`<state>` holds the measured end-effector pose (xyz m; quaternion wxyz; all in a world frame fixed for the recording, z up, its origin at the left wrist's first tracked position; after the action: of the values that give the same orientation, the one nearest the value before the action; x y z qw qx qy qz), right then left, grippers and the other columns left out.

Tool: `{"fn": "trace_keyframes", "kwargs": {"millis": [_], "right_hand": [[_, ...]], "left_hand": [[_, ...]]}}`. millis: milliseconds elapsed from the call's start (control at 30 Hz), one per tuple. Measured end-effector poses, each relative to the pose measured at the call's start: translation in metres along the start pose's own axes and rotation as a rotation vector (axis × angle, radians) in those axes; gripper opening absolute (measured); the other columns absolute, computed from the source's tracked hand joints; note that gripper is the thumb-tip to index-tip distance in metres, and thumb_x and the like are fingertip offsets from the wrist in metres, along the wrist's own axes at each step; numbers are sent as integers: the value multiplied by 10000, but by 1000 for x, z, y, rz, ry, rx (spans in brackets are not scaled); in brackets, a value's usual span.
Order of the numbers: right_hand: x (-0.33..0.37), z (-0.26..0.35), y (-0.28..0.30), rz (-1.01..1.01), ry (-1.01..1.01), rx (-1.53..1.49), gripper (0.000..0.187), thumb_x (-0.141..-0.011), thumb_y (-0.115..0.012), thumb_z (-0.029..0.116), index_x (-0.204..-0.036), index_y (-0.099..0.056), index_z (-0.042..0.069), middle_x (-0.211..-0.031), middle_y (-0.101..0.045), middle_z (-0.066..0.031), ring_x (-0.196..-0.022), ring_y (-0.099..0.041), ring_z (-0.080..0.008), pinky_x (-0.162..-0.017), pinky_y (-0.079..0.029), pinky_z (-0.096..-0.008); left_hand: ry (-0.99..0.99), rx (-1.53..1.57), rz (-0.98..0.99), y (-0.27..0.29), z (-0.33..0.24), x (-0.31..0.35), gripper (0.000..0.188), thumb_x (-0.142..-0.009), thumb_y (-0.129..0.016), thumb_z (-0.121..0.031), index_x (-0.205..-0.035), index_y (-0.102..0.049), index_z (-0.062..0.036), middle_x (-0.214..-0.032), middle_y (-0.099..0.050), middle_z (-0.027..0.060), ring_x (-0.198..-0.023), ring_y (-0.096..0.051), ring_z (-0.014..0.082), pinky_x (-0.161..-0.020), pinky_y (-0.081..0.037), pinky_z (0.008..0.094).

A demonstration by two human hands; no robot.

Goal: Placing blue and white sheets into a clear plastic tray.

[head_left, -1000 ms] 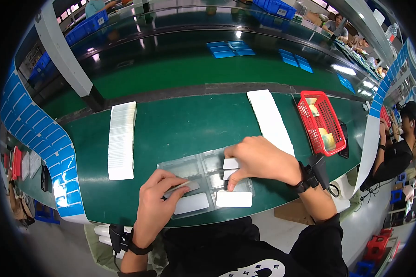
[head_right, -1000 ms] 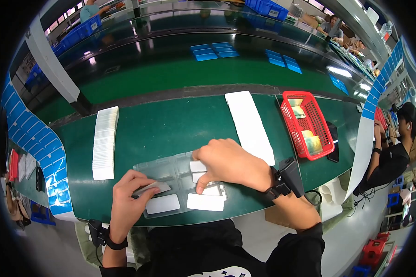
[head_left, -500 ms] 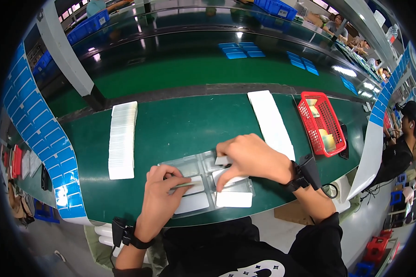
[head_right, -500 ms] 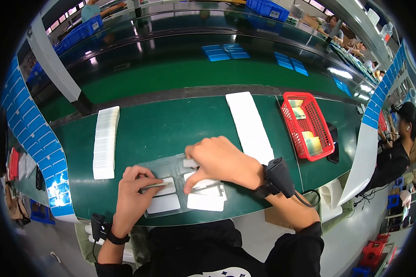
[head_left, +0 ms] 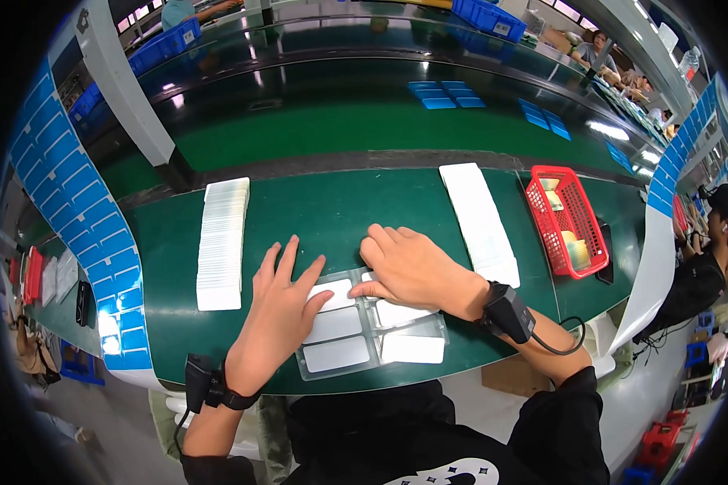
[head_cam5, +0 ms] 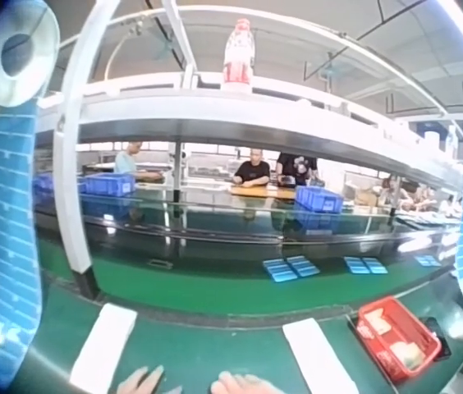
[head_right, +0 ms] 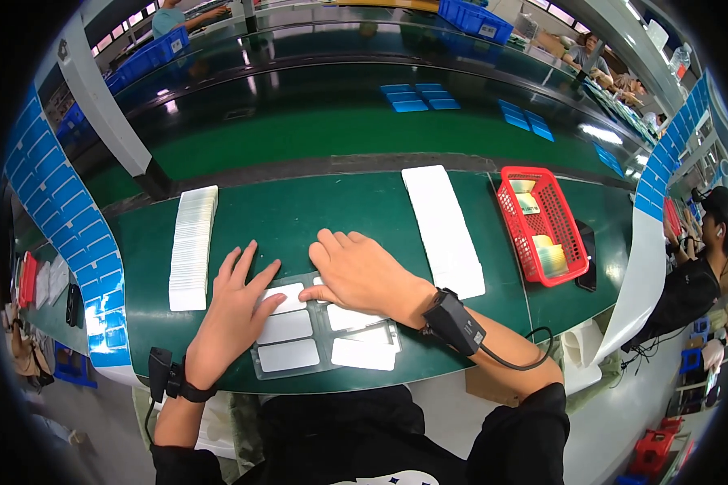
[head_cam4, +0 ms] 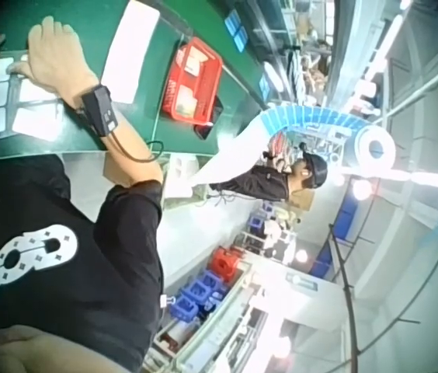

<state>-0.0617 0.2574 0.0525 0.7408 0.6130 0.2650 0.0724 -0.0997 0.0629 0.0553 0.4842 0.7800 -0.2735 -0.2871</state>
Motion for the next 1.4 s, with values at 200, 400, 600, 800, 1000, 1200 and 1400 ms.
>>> {"fn": "trace_keyframes", "kwargs": {"millis": [200, 400, 600, 800, 1000, 1200, 1400], "right_hand": [[16, -14, 32, 42, -139, -161, 452, -999, -695, 451, -1039, -564, 20, -979, -591, -150, -928, -624, -329, -838, -511, -427], [29, -19, 30, 49, -225, -427, 457, -960, -773, 381, -1170, -613, 8, -1088, -662, -145, -1018, -627, -336, -898, -515, -423], [31, -34, 6, 127, -450, -568, 423, -889, -851, 373, -1113, -692, 51, -1085, -683, -114, -1046, -613, -303, -921, -512, -389], [31, -37, 9, 138, -456, -686, 431, -831, -907, 350, -1093, -720, 64, -1037, -689, -76, -1054, -605, -264, -942, -507, -364], [30, -38, 4, 175, -538, -728, 404, -848, -900, 326, -1103, -728, 64, -1046, -697, -66, -1069, -595, -248, -943, -501, -359], [33, -34, 11, 195, -548, -671, 500, -819, -929, 340, -1179, -720, 64, -1116, -698, -71, -1092, -599, -244, -936, -502, -363], [45, -19, 18, 165, -455, -648, 733, -776, -948, 374, -1361, -631, 66, -1288, -630, -131, -1226, -552, -318, -1016, -491, -401]], "left_hand": [[-72, 15, -145, 17, -17, 23, 418, -977, -737, -204, -1350, -674, -25, -1555, -527, 228, -1433, -482, 459, -1176, -411, 518], [-133, -6, 18, -7, -45, 48, 467, -1017, -688, -267, -1367, -634, 38, -1444, -623, 203, -1367, -575, 385, -1175, -444, 499], [-95, 33, 6, -11, -34, 45, 500, -1031, -662, -295, -1416, -608, 19, -1475, -618, 170, -1382, -574, 358, -1182, -432, 492], [-73, 162, 9, -12, -31, 51, 497, -1000, -685, -188, -1449, -592, 5, -1524, -582, 188, -1436, -529, 380, -1220, -392, 515], [-77, 310, -64, -12, -28, 68, 470, -963, -741, -176, -1403, -649, -37, -1544, -565, 192, -1470, -490, 411, -1232, -364, 560], [-119, 211, -63, -26, -26, 79, 457, -960, -750, -189, -1401, -673, -101, -1555, -566, 161, -1469, -490, 415, -1230, -358, 577], [-170, 231, -21, -5, -39, 72, 438, -957, -753, -214, -1369, -687, -83, -1541, -574, 144, -1464, -498, 399, -1214, -388, 567]]}}
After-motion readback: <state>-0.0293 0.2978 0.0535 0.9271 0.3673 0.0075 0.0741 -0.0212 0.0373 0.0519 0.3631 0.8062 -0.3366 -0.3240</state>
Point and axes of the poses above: each hand's wrist, its own x-axis away from the middle knuckle, its own y-axis out of the back of the hand, z = x × y, the point moved 5 cm from there along -x, towards the middle knuckle
